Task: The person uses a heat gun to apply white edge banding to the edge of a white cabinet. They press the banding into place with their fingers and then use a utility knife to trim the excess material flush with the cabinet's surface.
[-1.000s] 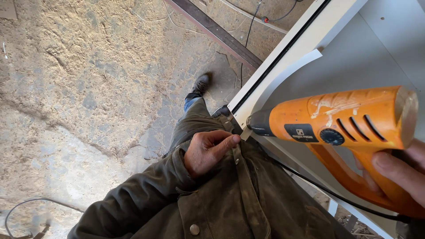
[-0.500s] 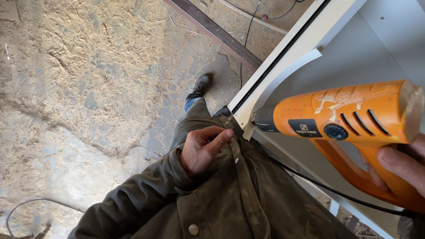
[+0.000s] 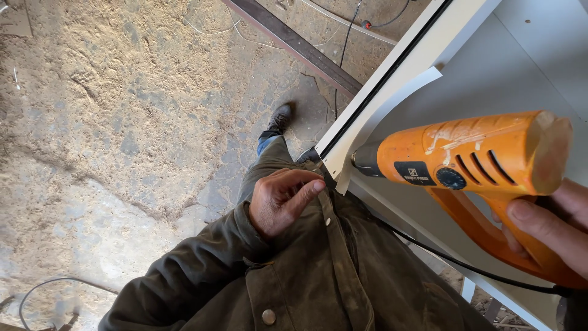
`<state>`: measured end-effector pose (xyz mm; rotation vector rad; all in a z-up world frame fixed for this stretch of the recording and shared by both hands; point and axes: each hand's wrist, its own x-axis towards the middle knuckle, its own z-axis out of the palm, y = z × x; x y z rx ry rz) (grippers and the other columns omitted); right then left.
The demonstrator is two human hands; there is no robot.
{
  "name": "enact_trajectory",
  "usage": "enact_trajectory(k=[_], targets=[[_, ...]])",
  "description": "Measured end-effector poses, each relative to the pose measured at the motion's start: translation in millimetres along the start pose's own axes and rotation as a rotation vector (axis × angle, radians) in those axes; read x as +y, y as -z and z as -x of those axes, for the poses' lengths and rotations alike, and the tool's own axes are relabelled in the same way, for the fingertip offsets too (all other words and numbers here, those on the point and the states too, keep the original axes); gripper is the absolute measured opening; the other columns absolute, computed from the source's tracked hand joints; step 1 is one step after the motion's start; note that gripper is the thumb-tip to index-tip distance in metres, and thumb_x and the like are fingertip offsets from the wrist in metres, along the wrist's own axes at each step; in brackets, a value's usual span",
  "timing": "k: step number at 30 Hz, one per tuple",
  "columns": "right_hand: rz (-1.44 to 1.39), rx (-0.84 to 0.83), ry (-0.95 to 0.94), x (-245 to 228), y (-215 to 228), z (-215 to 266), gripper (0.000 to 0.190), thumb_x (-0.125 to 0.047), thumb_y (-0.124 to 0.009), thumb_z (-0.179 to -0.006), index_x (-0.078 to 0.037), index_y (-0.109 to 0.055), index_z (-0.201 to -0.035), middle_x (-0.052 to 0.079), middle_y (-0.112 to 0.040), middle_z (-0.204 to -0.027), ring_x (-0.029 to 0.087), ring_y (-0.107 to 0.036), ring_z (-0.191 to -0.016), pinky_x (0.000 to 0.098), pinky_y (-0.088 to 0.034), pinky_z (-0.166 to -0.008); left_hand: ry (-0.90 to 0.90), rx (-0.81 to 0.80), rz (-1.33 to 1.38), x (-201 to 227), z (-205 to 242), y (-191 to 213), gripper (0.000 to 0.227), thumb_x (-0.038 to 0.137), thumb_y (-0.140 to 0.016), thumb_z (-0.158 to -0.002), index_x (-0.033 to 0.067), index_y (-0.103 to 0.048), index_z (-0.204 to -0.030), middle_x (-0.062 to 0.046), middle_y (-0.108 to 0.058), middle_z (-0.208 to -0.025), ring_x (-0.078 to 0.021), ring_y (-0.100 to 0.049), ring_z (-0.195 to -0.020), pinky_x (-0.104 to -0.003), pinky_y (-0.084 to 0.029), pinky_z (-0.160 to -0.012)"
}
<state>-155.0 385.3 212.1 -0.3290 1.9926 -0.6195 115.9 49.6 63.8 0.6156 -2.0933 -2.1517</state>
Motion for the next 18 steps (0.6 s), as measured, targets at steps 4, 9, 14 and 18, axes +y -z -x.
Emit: enact_trajectory(k=[4,9,14,18], targets=[[-0.018,-0.046,0.071,-11.3,0.3,-1.0,0.039,-0.025,-0.054,-0.107,-0.002,-0.059,-0.139,0.013,-0.063,-0.104,0.021,-0.063,-0.072,0.039,-0.059,-0.064,-0.23,-0.031,-0.182,-0.5,-7.5,7.0,0.03,0.032,-0.069,-0.102,0.0042,-0.075,-0.113,-0.01,-0.077,-0.107,-0.0224,-0.073,-0.096,-0.034,-0.059,-0.084],[0.148,0.026,-0.049,-42.0,-15.3,-12.1,0.033,-0.022,-0.053,-0.106,-0.004,-0.059,-0.133,0.013,-0.062,-0.081,0.023,-0.062,-0.07,0.0395,-0.055,-0.066,-0.392,-0.144,-0.263,-6.0,-17.8,9.3,0.036,0.033,-0.059,-0.108,0.0021,-0.069,-0.124,-0.015,-0.073,-0.122,-0.0309,-0.068,-0.113,-0.041,-0.056,-0.097],[0.082,0.066,0.026,-24.1,-17.1,6.1,0.035,-0.021,-0.054,-0.106,-0.003,-0.06,-0.136,0.012,-0.062,-0.082,0.022,-0.061,-0.07,0.038,-0.056,-0.064,-0.317,-0.126,-0.206,-14.2,-26.1,3.2,0.039,0.035,-0.052,-0.112,0.002,-0.068,-0.126,-0.015,-0.072,-0.125,-0.0306,-0.067,-0.115,-0.04,-0.054,-0.101],[0.08,-0.025,0.299,-77.1,-35.7,-0.9,0.043,-0.021,-0.052,-0.101,0.002,-0.055,-0.137,0.007,-0.075,-0.105,0.015,-0.07,-0.094,0.0342,-0.052,-0.083,-0.082,-0.049,-0.062,-14.9,-37.3,-1.8,0.04,0.035,-0.051,-0.111,0.0022,-0.07,-0.125,-0.013,-0.072,-0.115,-0.0244,-0.068,-0.106,-0.037,-0.055,-0.094]])
